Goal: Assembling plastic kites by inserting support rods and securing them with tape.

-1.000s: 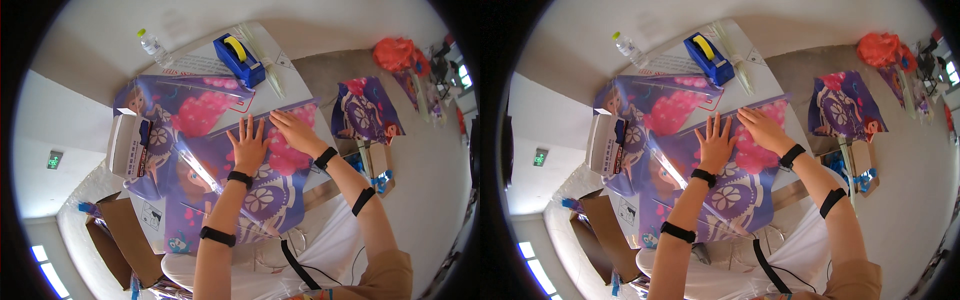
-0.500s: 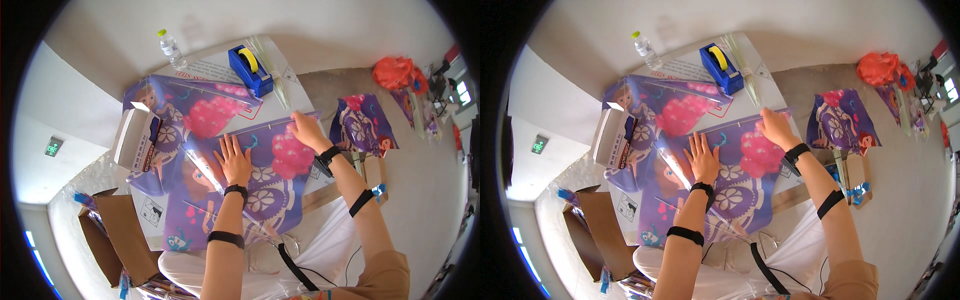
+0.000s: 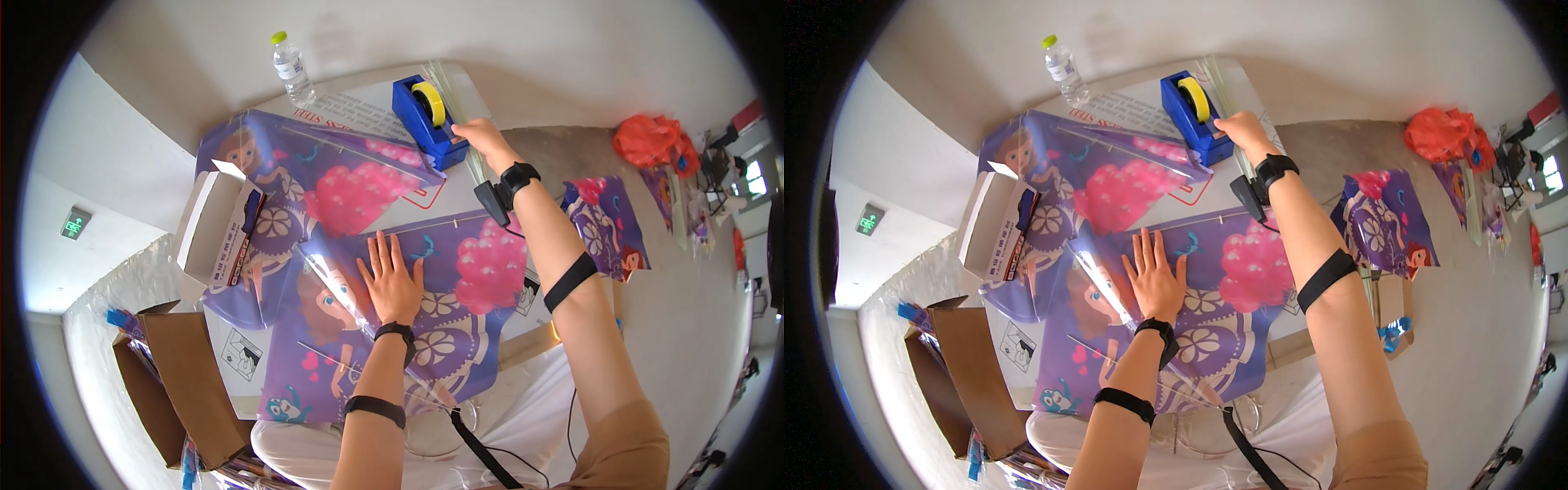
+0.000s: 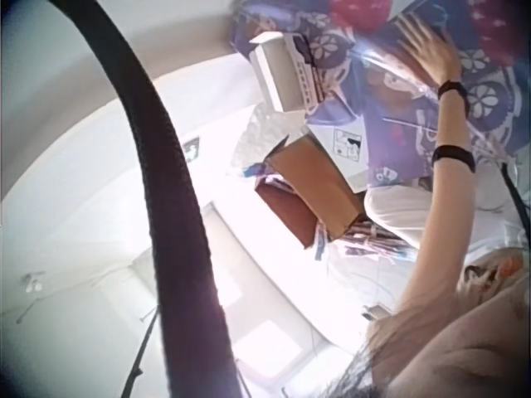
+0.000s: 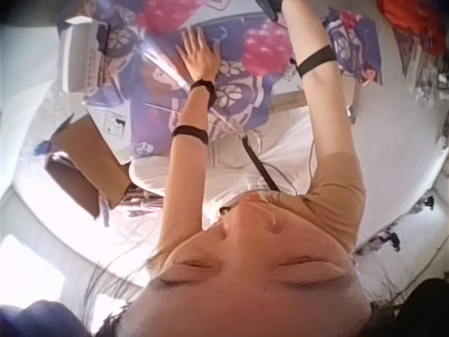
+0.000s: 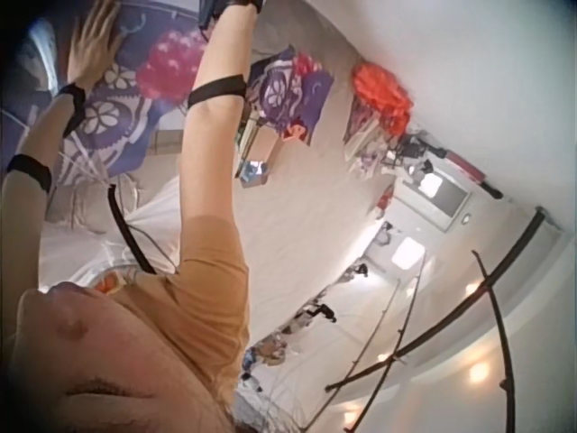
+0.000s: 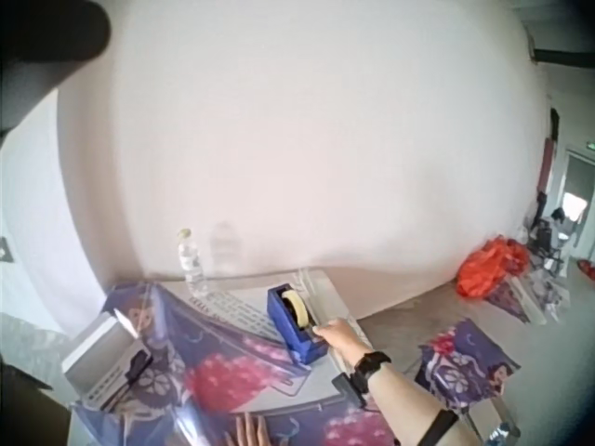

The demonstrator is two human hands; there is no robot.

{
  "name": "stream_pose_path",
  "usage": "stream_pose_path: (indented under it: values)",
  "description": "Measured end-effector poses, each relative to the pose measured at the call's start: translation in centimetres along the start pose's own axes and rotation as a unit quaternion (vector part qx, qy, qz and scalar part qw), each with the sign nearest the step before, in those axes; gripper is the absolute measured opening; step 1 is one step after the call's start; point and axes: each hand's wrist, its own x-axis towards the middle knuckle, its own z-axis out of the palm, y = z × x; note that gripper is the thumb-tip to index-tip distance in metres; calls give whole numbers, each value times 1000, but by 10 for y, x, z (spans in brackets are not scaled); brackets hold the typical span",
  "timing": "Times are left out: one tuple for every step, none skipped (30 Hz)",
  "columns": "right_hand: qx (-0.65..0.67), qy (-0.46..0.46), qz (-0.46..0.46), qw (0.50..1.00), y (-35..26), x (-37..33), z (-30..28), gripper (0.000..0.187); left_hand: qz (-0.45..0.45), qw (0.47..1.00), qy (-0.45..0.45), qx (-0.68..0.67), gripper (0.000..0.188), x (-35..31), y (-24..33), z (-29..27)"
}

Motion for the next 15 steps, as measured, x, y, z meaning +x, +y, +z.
stream_pose_path:
  values:
    - [15,-41,32,999,-3,1,0,30,0,1000,1,2,61,0,-3,-2]
    - [28,-80,65,994,-7,1,-1,30,3,1000,1,2,61,-1,-4,-2]
    - [33,-96,80,992,-13,2,1,27,0,1000,-1,5,61,-1,-5,-1]
    - [32,-95,82,992,-14,2,-2,27,1,1000,2,0,61,0,-2,0]
    - [56,-94,99,989,-16,3,-5,28,3,1000,6,-5,60,1,0,1]
    - [81,-93,115,986,-18,3,-9,30,4,1000,4,-6,60,2,0,1]
    - [81,-63,155,983,-38,-14,7,38,-1,1000,10,4,60,0,-10,-1]
    - [79,-60,156,983,-40,-15,3,38,3,1000,17,0,59,1,-7,-2]
    - [152,-58,164,973,-42,-18,0,42,5,1000,17,-3,59,1,-3,-2]
    - [224,-57,172,957,-43,-20,0,45,6,1000,18,0,59,1,-2,-2]
    - [224,-57,174,957,-45,-22,2,45,7,1000,19,2,59,1,-2,-1]
    - [219,-12,138,966,-48,-23,5,33,6,1000,17,2,59,1,-3,0]
    - [212,36,100,971,-48,-22,5,23,6,1000,17,2,59,1,-3,0]
    - [212,36,101,971,-49,-22,5,23,5,1000,17,2,59,1,-2,0]
    - [168,47,92,980,-50,-20,5,20,5,1000,17,1,59,1,-1,0]
